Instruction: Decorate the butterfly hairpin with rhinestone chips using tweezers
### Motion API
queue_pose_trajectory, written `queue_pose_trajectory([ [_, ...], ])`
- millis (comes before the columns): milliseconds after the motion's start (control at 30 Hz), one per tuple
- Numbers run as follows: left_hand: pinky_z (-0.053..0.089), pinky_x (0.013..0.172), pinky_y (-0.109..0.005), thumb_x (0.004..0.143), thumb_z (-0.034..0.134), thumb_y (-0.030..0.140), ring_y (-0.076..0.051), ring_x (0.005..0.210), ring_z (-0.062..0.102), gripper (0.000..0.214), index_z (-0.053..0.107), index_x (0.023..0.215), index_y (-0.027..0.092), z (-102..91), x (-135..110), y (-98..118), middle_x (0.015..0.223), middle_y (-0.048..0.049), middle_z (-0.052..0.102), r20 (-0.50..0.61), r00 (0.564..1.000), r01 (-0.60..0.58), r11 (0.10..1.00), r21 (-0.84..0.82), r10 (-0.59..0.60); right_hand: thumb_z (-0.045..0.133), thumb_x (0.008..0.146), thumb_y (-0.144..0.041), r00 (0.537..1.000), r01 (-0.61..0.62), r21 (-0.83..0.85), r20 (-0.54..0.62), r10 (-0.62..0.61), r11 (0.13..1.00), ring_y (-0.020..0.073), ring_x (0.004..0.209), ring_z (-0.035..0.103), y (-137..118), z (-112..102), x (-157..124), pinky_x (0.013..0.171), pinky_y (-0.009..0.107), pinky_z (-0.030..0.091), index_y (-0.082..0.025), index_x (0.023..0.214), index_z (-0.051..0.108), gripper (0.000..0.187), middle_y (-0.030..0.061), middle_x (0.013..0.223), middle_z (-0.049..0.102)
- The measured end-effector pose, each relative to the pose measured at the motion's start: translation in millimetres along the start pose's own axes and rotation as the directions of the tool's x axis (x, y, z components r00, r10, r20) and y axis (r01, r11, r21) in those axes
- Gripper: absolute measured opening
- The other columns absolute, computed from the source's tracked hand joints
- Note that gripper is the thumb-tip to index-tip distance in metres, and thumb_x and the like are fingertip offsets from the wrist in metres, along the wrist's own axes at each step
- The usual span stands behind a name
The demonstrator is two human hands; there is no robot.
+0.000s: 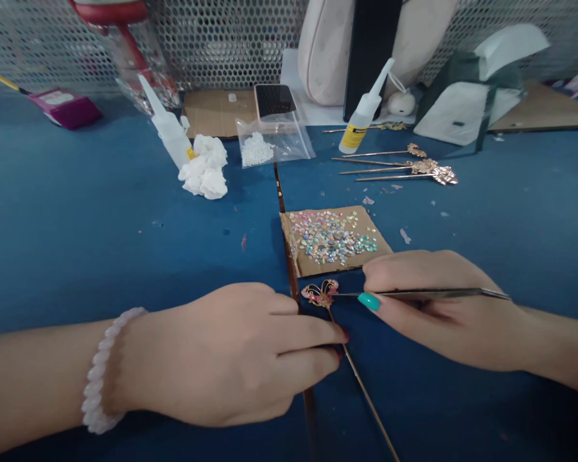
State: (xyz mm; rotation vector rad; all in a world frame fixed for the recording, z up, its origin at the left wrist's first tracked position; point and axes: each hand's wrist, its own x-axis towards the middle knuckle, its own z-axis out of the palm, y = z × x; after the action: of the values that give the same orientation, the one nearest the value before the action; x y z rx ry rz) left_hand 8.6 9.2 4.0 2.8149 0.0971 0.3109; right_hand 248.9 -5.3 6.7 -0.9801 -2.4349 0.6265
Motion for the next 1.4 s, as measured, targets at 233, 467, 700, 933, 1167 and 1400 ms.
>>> queue_pose_trajectory([
  [233, 0.049, 0.063, -0.033, 0.095, 0.037, 0.015, -0.018, 0.081, 0.061, 0.032, 0.061, 0.117, 0.011, 0.1, -1.0, 0.4, 0.126, -0.0036, 0.061, 0.004, 1.0, 0.001, 1.0, -0.004, -0.001, 0.041, 0.085, -0.009, 1.0, 0.025, -0.012, -0.001, -0.025, 1.0, 0.0065, 0.047, 0.033, 0.1, 0.1, 0.4, 0.043, 0.019, 0.028, -0.019, 0.059, 0.041, 0.028, -0.0047, 0.05, 0.042],
  [467, 0.049, 0.063, -0.034, 0.095, 0.036, 0.014, -0.018, 0.081, 0.061, 0.033, 0.062, 0.116, 0.01, -1.0, -0.8, 1.2, 0.125, -0.0041, 0.061, -0.007, 1.0, -0.005, 1.0, -0.001, 0.005, 0.041, 0.086, -0.008, 0.999, 0.034, -0.024, 0.01, -0.033, 0.999, 0.0075, 0.047, 0.034, -0.2, 0.3, -0.6, 0.044, 0.021, 0.028, -0.019, 0.06, 0.04, 0.028, -0.004, 0.051, 0.043],
  [700, 0.049, 0.063, -0.034, 0.096, 0.036, 0.014, -0.019, 0.081, 0.062, 0.033, 0.062, 0.115, 0.01, -1.2, 0.0, 1.2, 0.126, -0.0042, 0.061, 0.008, 1.0, -0.008, 1.0, -0.013, 0.008, 0.04, 0.086, -0.008, 0.999, 0.043, -0.048, 0.01, -0.042, 0.998, 0.0075, 0.047, 0.034, 0.3, 0.1, 0.0, 0.045, 0.02, 0.029, -0.019, 0.061, 0.043, 0.027, -0.0038, 0.052, 0.044],
  [933, 0.049, 0.063, -0.034, 0.096, 0.036, 0.014, -0.019, 0.082, 0.063, 0.033, 0.062, 0.116, 0.01, 0.6, -0.1, 1.1, 0.126, -0.0044, 0.061, 0.007, 1.0, -0.009, 1.0, -0.009, 0.01, 0.04, 0.086, -0.008, 0.999, 0.033, -0.051, 0.012, -0.033, 0.998, 0.008, 0.047, 0.032, 0.0, 0.4, -1.4, 0.044, 0.021, 0.028, -0.019, 0.061, 0.041, 0.028, -0.0041, 0.051, 0.042],
  [1167, 0.05, 0.063, -0.034, 0.095, 0.036, 0.013, -0.019, 0.084, 0.064, 0.033, 0.062, 0.115, 0.009, 0.2, -0.5, 1.5, 0.125, -0.0053, 0.061, 0.003, 1.0, -0.014, 1.0, -0.019, 0.014, 0.039, 0.086, -0.008, 0.999, 0.037, -0.043, 0.009, -0.037, 0.998, 0.0077, 0.047, 0.034, -0.9, 0.2, -0.6, 0.043, 0.021, 0.028, -0.019, 0.061, 0.042, 0.028, -0.0035, 0.051, 0.043],
  [1400, 0.051, 0.063, -0.034, 0.095, 0.037, 0.013, -0.019, 0.082, 0.063, 0.033, 0.061, 0.116, 0.009, 0.5, 0.1, 0.8, 0.126, -0.0058, 0.061, 0.006, 1.0, -0.011, 1.0, -0.011, 0.011, 0.039, 0.086, -0.009, 0.999, 0.025, -0.051, 0.021, -0.024, 0.998, 0.0079, 0.046, 0.033, -0.6, 0.8, -1.0, 0.043, 0.021, 0.028, -0.02, 0.06, 0.04, 0.028, -0.0037, 0.05, 0.042],
])
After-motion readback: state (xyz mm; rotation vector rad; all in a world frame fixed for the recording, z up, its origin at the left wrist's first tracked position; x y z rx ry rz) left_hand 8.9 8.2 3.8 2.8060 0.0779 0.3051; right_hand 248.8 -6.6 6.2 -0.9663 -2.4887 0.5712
